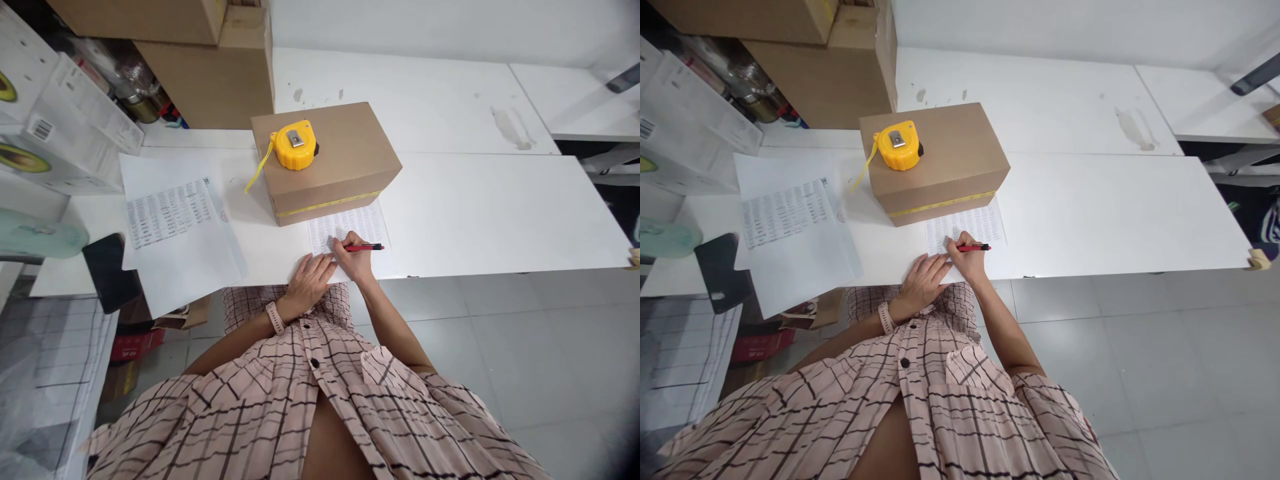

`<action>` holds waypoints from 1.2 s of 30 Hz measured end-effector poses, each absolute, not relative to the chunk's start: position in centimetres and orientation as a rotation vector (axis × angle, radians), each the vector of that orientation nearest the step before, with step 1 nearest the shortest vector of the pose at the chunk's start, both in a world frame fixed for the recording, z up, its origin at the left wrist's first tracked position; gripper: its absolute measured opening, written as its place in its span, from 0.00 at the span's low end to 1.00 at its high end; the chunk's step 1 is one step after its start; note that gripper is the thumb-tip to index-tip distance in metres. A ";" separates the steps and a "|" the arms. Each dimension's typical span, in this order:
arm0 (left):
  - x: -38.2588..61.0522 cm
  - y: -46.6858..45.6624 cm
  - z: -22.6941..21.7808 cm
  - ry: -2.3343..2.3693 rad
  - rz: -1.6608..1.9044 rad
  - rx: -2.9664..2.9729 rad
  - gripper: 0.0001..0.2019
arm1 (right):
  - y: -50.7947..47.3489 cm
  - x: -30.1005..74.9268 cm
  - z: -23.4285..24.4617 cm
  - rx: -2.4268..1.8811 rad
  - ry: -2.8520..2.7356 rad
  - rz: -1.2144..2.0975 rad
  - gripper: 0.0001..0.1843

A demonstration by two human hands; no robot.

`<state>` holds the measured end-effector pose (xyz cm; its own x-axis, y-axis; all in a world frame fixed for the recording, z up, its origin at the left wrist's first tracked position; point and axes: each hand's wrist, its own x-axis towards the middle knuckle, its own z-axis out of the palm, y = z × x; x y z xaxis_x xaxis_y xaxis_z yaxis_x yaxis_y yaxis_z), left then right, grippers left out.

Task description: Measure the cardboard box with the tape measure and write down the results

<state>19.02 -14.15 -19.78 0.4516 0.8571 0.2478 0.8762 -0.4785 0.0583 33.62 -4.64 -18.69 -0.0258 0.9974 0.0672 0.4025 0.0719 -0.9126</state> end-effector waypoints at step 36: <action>18.9 -14.2 -19.4 -1.569 -0.331 -2.648 0.22 | -4.7 33.7 -18.2 -1.445 -1.442 0.940 0.19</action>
<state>18.90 -14.16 -19.45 0.4638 0.8616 0.2063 0.8715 -0.4856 0.0688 33.73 -4.70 -18.22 0.0459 0.9970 0.0631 0.3446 0.0434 -0.9377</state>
